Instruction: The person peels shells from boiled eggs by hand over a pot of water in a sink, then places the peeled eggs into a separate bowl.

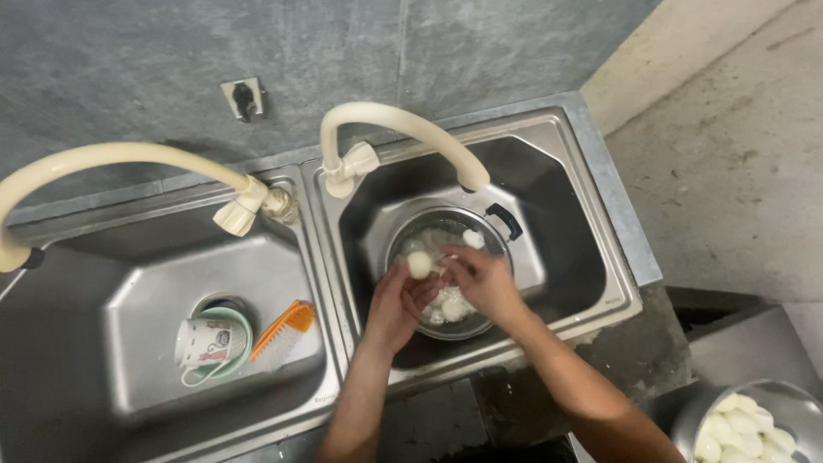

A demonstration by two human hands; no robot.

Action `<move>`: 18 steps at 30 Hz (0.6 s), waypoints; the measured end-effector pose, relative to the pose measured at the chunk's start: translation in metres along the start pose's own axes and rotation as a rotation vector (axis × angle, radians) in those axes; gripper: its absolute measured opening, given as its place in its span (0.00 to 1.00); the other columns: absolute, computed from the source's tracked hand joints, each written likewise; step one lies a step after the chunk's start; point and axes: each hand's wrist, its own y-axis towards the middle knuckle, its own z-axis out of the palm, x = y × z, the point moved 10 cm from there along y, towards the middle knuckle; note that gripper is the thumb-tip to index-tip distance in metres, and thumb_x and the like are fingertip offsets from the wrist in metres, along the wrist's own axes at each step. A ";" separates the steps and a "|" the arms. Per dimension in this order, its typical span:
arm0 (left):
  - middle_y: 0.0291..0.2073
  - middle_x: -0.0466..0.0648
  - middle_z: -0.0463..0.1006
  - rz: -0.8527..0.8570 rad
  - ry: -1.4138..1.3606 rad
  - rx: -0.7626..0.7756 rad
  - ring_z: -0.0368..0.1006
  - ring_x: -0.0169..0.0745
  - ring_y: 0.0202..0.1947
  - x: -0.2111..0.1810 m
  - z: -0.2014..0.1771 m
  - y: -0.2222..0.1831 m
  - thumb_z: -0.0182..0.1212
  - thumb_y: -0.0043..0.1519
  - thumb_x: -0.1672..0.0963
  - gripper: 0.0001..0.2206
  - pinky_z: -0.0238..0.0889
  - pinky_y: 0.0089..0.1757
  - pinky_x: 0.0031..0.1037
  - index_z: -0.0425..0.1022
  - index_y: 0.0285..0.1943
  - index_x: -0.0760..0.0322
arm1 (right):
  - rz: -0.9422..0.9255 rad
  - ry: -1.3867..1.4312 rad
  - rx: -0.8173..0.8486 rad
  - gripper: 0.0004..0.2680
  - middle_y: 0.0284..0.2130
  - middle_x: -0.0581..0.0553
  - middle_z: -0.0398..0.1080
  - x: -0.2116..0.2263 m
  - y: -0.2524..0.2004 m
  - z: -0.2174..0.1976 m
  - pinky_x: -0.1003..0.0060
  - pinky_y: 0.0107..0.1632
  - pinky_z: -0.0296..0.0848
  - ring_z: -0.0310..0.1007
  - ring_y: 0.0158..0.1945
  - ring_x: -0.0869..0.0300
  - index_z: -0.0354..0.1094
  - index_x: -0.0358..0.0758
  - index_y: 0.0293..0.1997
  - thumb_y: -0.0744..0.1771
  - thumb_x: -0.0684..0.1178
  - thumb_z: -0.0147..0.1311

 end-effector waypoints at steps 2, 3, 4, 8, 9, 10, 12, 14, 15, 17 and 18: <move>0.43 0.57 0.80 0.021 0.024 -0.016 0.80 0.45 0.44 -0.004 -0.005 -0.001 0.48 0.73 0.50 0.20 0.75 0.46 0.32 0.68 0.61 0.73 | 0.181 -0.149 0.089 0.16 0.41 0.34 0.79 -0.019 0.005 0.002 0.60 0.41 0.79 0.83 0.36 0.50 0.72 0.40 0.61 0.65 0.45 0.63; 0.43 0.59 0.80 0.029 0.037 -0.022 0.80 0.45 0.44 -0.004 -0.007 -0.001 0.48 0.73 0.50 0.20 0.75 0.46 0.32 0.69 0.61 0.74 | 0.015 -0.163 0.047 0.18 0.44 0.33 0.78 -0.004 0.009 -0.003 0.58 0.45 0.78 0.81 0.42 0.49 0.71 0.38 0.61 0.65 0.45 0.64; 0.43 0.59 0.80 0.011 0.105 -0.060 0.80 0.45 0.43 -0.001 -0.012 0.003 0.47 0.72 0.50 0.20 0.76 0.45 0.32 0.69 0.61 0.72 | -0.151 -0.179 0.003 0.19 0.47 0.32 0.77 0.010 0.011 -0.007 0.56 0.48 0.77 0.79 0.47 0.47 0.69 0.36 0.62 0.64 0.44 0.65; 0.44 0.58 0.80 0.054 0.358 -0.173 0.81 0.46 0.41 0.011 -0.039 0.031 0.47 0.69 0.52 0.16 0.76 0.41 0.33 0.68 0.59 0.67 | -0.085 0.023 0.287 0.26 0.63 0.34 0.66 -0.021 0.015 0.038 0.57 0.41 0.82 0.74 0.54 0.49 0.60 0.40 0.66 0.61 0.45 0.66; 0.45 0.57 0.80 0.085 0.421 -0.184 0.81 0.46 0.41 0.017 -0.048 0.039 0.48 0.69 0.53 0.15 0.76 0.40 0.34 0.68 0.58 0.68 | -0.083 0.005 0.287 0.24 0.63 0.35 0.68 -0.032 0.014 0.048 0.57 0.43 0.81 0.77 0.51 0.48 0.62 0.40 0.64 0.61 0.46 0.64; 0.44 0.60 0.81 0.108 0.586 -0.198 0.81 0.49 0.40 0.019 -0.052 0.055 0.47 0.69 0.54 0.14 0.75 0.40 0.36 0.70 0.56 0.69 | -0.095 -0.019 0.273 0.23 0.62 0.37 0.69 -0.042 0.024 0.055 0.56 0.45 0.81 0.79 0.48 0.48 0.64 0.41 0.63 0.61 0.46 0.63; 0.42 0.64 0.83 0.157 0.916 -0.224 0.81 0.55 0.38 0.024 -0.061 0.084 0.45 0.70 0.55 0.15 0.74 0.41 0.40 0.74 0.52 0.71 | 0.018 -0.179 0.288 0.22 0.57 0.37 0.73 -0.077 0.041 0.073 0.54 0.48 0.79 0.81 0.46 0.46 0.65 0.43 0.64 0.63 0.50 0.61; 0.46 0.65 0.81 0.208 1.463 -0.144 0.77 0.61 0.46 0.040 -0.059 0.102 0.52 0.68 0.56 0.12 0.70 0.49 0.45 0.77 0.51 0.69 | 0.272 -0.446 0.339 0.21 0.47 0.33 0.77 -0.122 0.046 0.086 0.50 0.51 0.76 0.79 0.48 0.43 0.62 0.46 0.68 0.67 0.55 0.59; 0.48 0.65 0.80 0.236 1.735 -0.095 0.75 0.63 0.50 0.051 -0.057 0.105 0.55 0.67 0.56 0.11 0.68 0.53 0.48 0.78 0.50 0.68 | 0.233 -0.500 0.316 0.20 0.49 0.35 0.76 -0.123 0.049 0.087 0.50 0.50 0.76 0.79 0.48 0.43 0.64 0.46 0.65 0.66 0.55 0.60; 0.50 0.65 0.77 0.493 1.997 -0.105 0.73 0.64 0.53 0.054 -0.048 0.094 0.59 0.57 0.56 0.14 0.66 0.53 0.50 0.78 0.47 0.71 | 0.164 -0.602 0.271 0.18 0.51 0.38 0.74 -0.120 0.045 0.082 0.48 0.48 0.76 0.78 0.48 0.44 0.67 0.44 0.58 0.63 0.54 0.61; 0.51 0.65 0.76 0.645 2.116 -0.114 0.71 0.64 0.54 0.053 -0.033 0.092 0.62 0.52 0.56 0.16 0.65 0.54 0.51 0.78 0.46 0.72 | 0.155 -0.549 0.198 0.19 0.50 0.36 0.74 -0.116 0.049 0.067 0.48 0.48 0.75 0.77 0.47 0.43 0.66 0.44 0.58 0.63 0.55 0.63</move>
